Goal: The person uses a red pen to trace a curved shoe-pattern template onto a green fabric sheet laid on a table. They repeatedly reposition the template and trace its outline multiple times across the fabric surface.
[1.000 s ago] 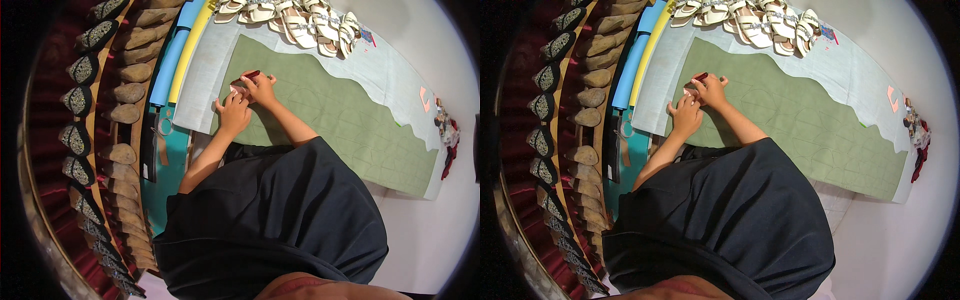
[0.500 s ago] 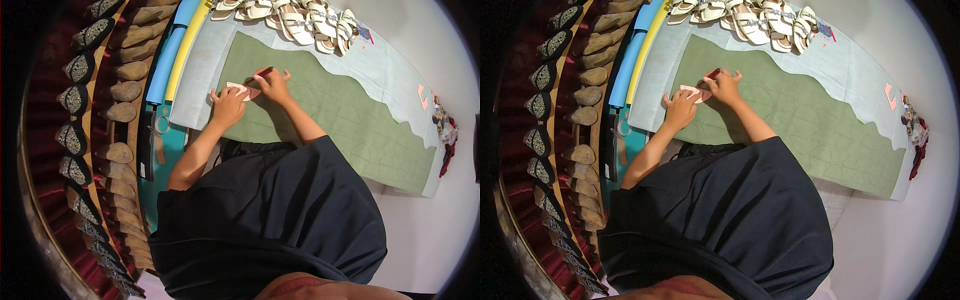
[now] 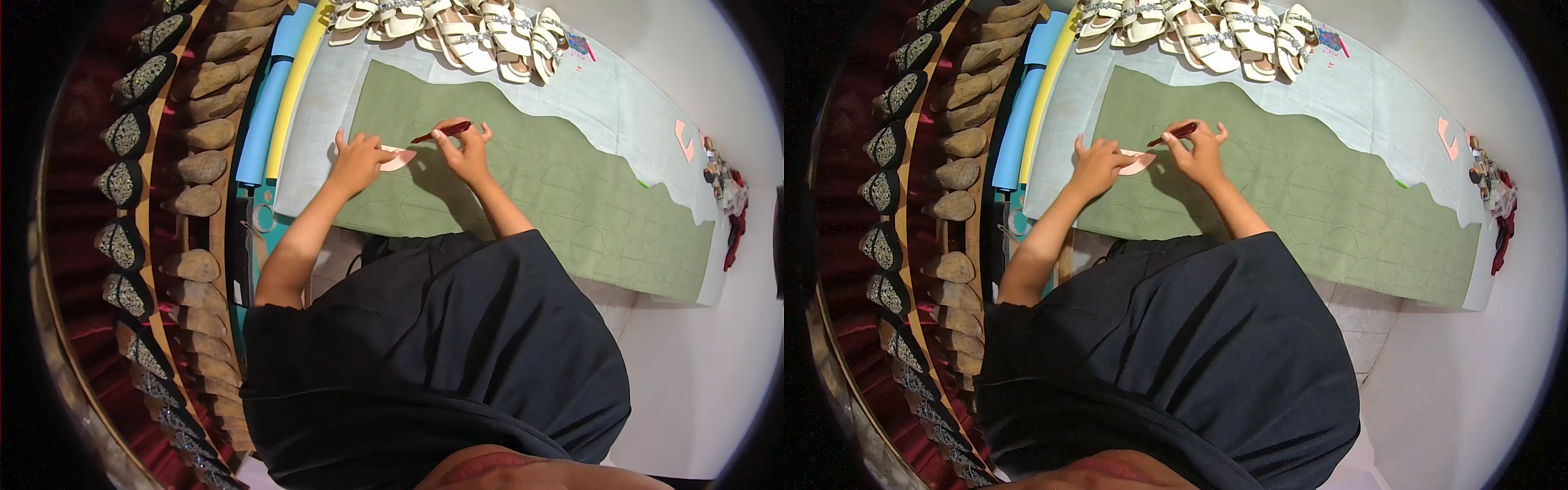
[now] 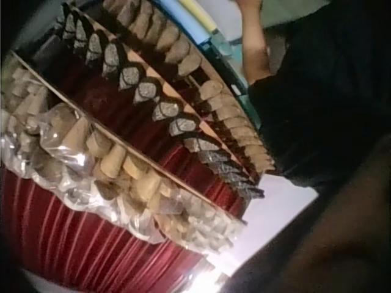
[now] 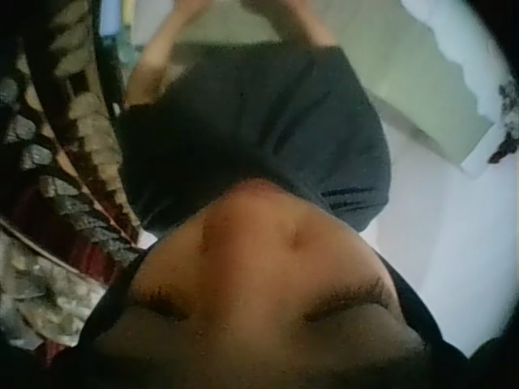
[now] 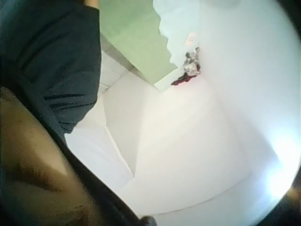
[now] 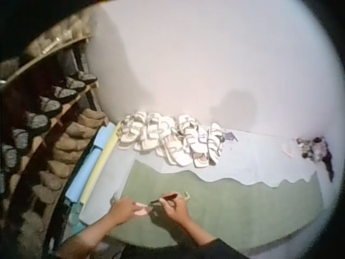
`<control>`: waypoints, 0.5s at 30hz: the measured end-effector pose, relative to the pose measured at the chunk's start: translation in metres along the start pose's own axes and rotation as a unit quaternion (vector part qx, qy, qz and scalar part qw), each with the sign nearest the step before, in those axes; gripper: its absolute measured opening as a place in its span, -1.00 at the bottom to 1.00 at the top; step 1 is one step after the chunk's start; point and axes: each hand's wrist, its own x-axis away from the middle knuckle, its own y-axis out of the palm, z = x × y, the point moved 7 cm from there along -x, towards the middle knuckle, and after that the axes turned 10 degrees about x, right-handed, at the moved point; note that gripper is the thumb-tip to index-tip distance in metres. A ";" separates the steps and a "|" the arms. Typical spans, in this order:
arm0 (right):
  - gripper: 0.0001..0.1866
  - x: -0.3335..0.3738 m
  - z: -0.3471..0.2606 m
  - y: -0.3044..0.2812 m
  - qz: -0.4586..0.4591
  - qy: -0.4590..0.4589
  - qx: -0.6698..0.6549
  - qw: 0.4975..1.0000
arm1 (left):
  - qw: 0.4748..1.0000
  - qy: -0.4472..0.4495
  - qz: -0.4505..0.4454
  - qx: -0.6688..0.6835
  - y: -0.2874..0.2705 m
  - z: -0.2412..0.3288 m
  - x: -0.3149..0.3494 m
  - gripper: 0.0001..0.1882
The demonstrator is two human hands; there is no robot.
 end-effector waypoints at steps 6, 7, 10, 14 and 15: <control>-0.74 0.046 -0.047 0.043 -0.080 -0.194 0.062 0.976 | 0.998 0.025 -0.036 -0.049 -0.024 -0.018 -0.051 -0.24; -0.71 0.054 -0.051 0.054 -0.087 -0.226 0.080 0.967 | 0.997 0.012 -0.038 -0.064 -0.024 -0.021 -0.064 -0.09; -0.72 0.061 -0.066 0.074 -0.033 -0.278 0.132 0.951 | 0.986 0.008 -0.099 -0.137 -0.015 -0.019 -0.092 0.20; -0.80 0.060 -0.074 0.098 0.002 -0.283 0.197 0.939 | 0.975 -0.003 -0.138 -0.174 -0.008 -0.026 -0.103 0.25; -0.77 0.059 -0.073 0.103 -0.002 -0.276 0.208 0.938 | 0.976 -0.012 -0.140 -0.167 -0.007 -0.029 -0.103 0.25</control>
